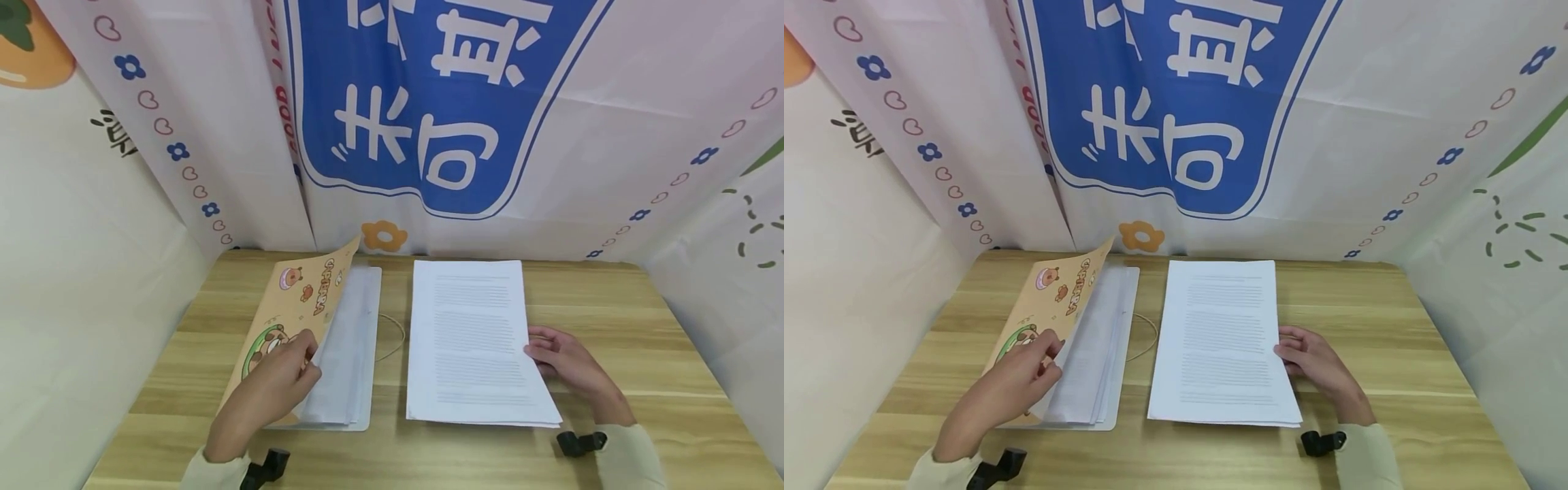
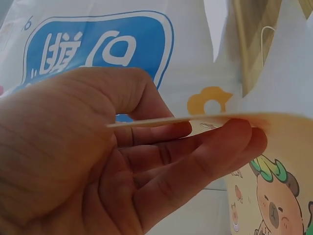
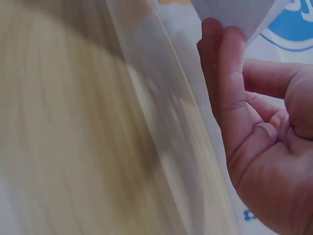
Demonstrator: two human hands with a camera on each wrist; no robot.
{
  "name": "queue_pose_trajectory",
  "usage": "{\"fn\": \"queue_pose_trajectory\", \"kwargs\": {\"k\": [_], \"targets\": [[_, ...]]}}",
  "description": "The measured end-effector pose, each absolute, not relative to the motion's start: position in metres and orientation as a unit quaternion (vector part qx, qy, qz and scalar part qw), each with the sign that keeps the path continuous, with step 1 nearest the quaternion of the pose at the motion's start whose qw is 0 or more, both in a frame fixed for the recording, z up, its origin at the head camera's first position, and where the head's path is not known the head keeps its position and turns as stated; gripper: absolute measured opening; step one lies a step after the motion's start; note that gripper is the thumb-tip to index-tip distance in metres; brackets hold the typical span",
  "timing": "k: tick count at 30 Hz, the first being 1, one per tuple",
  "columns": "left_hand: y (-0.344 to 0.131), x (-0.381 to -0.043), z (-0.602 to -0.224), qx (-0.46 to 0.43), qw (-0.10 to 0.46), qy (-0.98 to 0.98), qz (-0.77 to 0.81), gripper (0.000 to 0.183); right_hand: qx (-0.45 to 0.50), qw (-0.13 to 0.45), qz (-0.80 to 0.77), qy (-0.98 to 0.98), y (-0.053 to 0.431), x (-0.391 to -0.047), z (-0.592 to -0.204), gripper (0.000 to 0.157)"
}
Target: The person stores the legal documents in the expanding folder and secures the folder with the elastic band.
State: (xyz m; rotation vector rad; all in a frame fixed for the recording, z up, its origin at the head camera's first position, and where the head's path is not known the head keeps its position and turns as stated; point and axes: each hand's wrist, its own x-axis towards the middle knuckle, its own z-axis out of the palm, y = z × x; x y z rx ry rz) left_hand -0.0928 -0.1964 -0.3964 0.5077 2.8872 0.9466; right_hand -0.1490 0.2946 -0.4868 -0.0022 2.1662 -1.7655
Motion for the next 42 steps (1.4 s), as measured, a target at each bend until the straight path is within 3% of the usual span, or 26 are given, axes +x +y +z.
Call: {"fn": "queue_pose_trajectory", "kwargs": {"k": [13, 42], "targets": [[-0.190, -0.093, -0.408, 0.181, 0.051, 0.934, 0.305, 0.016, -0.013, 0.208, -0.663, 0.719, 0.248, -0.164, -0.488, 0.053], [-0.188, -0.095, -0.413, 0.181, 0.074, 0.929, 0.315, 0.011, -0.006, 0.211, -0.656, 0.724, 0.187, -0.188, -0.499, 0.047]]}}
